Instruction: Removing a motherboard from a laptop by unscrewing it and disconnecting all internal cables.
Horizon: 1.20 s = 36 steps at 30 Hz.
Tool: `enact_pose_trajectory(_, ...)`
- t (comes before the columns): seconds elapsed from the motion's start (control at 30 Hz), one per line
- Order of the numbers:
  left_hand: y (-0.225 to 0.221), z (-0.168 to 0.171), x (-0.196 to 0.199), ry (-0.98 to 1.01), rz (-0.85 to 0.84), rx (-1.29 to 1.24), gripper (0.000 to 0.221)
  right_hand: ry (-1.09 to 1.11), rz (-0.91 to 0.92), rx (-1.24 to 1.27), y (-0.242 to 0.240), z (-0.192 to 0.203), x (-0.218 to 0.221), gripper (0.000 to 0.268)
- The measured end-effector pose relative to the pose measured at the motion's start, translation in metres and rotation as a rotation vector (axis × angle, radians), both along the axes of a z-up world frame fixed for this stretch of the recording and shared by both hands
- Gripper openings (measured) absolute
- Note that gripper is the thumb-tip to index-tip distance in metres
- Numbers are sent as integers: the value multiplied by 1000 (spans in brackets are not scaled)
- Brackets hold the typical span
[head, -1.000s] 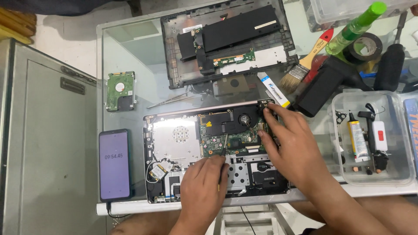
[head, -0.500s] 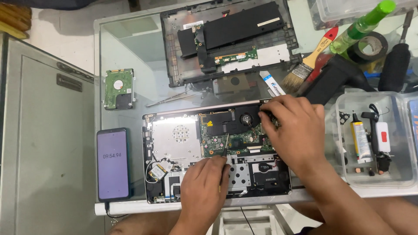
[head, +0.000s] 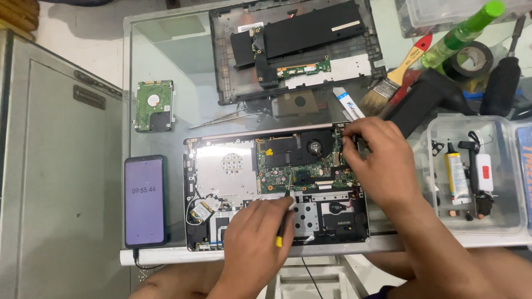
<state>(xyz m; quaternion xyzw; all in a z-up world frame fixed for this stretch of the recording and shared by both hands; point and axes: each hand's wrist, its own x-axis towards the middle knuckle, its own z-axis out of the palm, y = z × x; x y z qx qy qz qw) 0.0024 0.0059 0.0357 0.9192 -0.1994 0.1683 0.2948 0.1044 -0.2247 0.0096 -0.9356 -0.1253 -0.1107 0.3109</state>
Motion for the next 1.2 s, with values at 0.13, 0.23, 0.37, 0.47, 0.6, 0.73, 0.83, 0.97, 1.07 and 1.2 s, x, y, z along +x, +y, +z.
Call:
enact_pose_trajectory(0.13,-1,31,20,204,-73,-158,13,-37,-23,48,1,-5,-1,12)
enact_pose_trajectory(0.23,-14,52,60,302,-86,-207,16,-54,-20,73,1,-10,-1,13)
enact_pose_trajectory(0.37,-41,52,112,298,-63,-188,22,-208,-18,33,1,-13,-2,18)
enact_pose_trajectory(0.47,-50,42,131,328,-77,-13,31,-192,6,28,0,-9,-2,17)
enact_pose_trajectory(0.6,-55,43,137,286,-185,156,30,-170,20,77,-5,-16,-3,20)
enact_pose_trajectory(0.73,-56,41,137,285,-188,197,32,-165,34,65,-6,-16,-3,23)
enact_pose_trajectory(0.83,-56,41,139,240,-186,223,37,-196,49,28,-9,-20,-2,23)
enact_pose_trajectory(0.97,-55,49,142,286,-233,241,36,-217,44,-2,-9,-19,-1,24)
enact_pose_trajectory(1.07,-55,49,141,285,-245,253,37,-232,44,-18,-8,-18,-2,23)
enact_pose_trajectory(1.2,-57,50,140,284,-256,280,39,-246,52,-11,-9,-22,0,24)
